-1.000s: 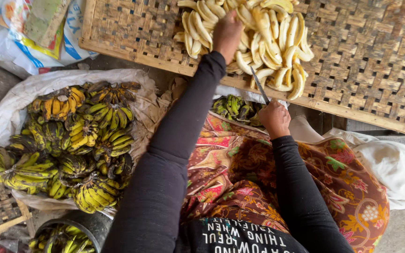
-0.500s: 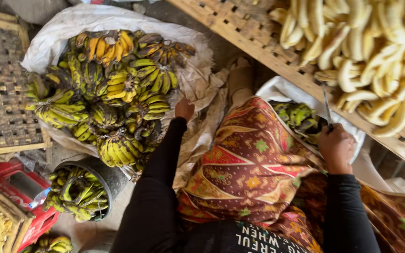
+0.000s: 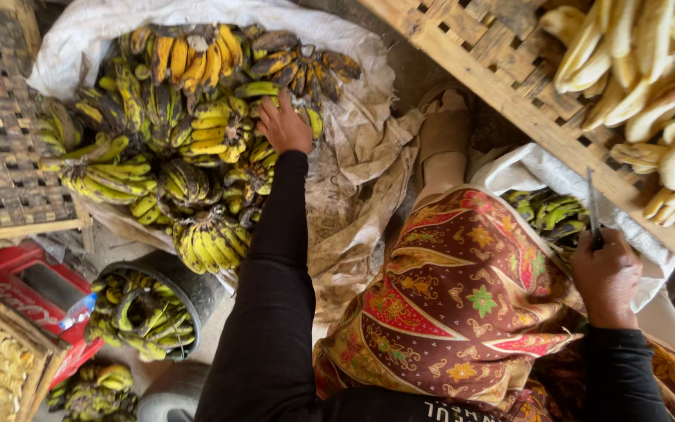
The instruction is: The person peels green bananas by hand and with a knife, placing the peeled fruit onto a wooden tray and the skins into a white bag.
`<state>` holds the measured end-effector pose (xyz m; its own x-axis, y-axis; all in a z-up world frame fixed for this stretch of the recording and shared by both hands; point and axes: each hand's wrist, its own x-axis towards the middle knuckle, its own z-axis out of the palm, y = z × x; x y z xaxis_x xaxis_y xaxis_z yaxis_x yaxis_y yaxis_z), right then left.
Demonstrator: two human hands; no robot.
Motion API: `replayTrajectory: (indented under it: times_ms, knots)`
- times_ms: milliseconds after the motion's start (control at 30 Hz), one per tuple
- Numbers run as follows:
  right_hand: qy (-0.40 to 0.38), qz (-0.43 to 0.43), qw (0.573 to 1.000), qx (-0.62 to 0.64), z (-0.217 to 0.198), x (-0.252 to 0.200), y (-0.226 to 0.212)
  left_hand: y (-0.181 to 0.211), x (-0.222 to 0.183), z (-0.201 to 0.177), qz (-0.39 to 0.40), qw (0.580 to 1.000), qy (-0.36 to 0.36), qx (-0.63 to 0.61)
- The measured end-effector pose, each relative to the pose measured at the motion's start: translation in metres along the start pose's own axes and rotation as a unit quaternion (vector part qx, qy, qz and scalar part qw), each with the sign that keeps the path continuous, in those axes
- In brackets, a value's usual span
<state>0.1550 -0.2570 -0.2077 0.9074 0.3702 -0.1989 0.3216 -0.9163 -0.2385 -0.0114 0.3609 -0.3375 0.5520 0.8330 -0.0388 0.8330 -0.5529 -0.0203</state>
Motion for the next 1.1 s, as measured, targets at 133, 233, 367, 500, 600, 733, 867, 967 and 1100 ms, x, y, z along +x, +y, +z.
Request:
replayTrajectory:
  times_ms: [133, 233, 367, 500, 600, 733, 867, 967, 1100]
  knots:
    - [0.003, -0.019, 1.0, 0.0, 0.002, -0.001, 0.005, -0.049, 0.009, -0.03, -0.231, 0.957, -0.137, -0.11]
    - [0.002, -0.028, 0.999, 0.016, 0.007, -0.002, 0.006, -0.093, -0.047, -0.02, -0.305, 0.932, -0.018, -0.193]
    - [0.001, -0.042, 0.999, 0.02, 0.012, -0.009, 0.005, -0.146, -0.114, 0.029, -0.326, 0.934, -0.044, -0.136]
    - [-0.009, -0.03, 0.999, 0.004, 0.011, -0.009, 0.002, -0.153, -0.152, 0.049, -0.204, 0.967, -0.048, -0.144]
    - [-0.012, -0.039, 0.999, 0.016, 0.01, -0.01, 0.001, -0.148, -0.152, 0.055, -0.192, 0.964, -0.014, -0.186]
    - [-0.012, -0.046, 0.999, 0.023, 0.015, -0.01, -0.005, -0.145, -0.141, 0.052, -0.276, 0.912, -0.086, -0.292]
    - [-0.022, -0.052, 0.998, 0.042, 0.017, -0.009, -0.009, -0.12, -0.157, 0.051, -0.241, 0.904, -0.051, -0.348]
    - [-0.023, -0.058, 0.997, 0.041, 0.016, -0.008, -0.009, -0.092, -0.181, 0.042, -0.175, 0.945, -0.066, -0.268]
    - [-0.023, -0.06, 0.997, 0.035, 0.013, -0.005, -0.013, -0.062, -0.224, 0.02, -0.138, 0.95, -0.131, -0.249]
